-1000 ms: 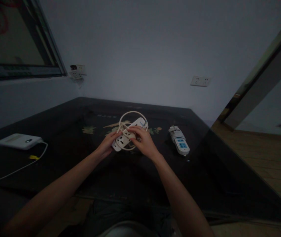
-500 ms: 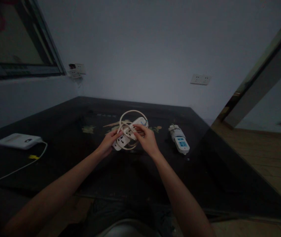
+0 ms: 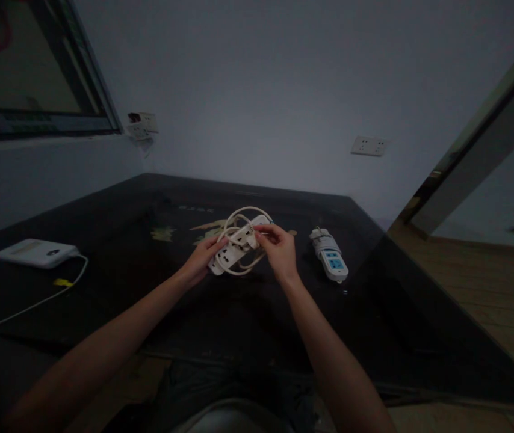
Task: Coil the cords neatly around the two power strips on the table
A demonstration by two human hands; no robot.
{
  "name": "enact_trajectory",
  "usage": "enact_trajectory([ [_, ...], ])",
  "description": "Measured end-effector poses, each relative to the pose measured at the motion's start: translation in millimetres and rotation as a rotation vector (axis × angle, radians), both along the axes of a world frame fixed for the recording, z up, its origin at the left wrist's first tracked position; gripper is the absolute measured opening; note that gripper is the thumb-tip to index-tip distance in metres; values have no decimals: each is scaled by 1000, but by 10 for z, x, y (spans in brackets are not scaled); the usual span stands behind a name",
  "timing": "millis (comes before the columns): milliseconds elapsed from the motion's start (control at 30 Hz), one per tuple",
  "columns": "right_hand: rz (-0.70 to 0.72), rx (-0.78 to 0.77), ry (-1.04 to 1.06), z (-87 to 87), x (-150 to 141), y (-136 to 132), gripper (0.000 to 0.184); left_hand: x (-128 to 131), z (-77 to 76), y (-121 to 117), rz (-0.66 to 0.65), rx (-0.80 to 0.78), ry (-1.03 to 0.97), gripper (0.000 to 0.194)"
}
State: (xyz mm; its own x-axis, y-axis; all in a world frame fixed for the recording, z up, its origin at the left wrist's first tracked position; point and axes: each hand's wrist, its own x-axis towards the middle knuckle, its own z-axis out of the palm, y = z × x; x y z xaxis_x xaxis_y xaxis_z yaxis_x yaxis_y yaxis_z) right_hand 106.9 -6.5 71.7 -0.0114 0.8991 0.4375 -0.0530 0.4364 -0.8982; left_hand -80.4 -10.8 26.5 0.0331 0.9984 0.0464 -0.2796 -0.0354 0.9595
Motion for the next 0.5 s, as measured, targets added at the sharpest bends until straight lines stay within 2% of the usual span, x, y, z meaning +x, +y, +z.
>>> enact_trajectory([
  [233, -32, -37, 84, -30, 5, 57, 17, -9, -4, -3, -14, 6, 6, 33],
  [400, -41, -50, 145, 7, 96, 97, 16, -36, -102, 57, -2, 51, 92, 31],
  [500, 11, -53, 150, 51, 122, 70, 17, -44, -157, 87, 25, 43, 138, 30],
])
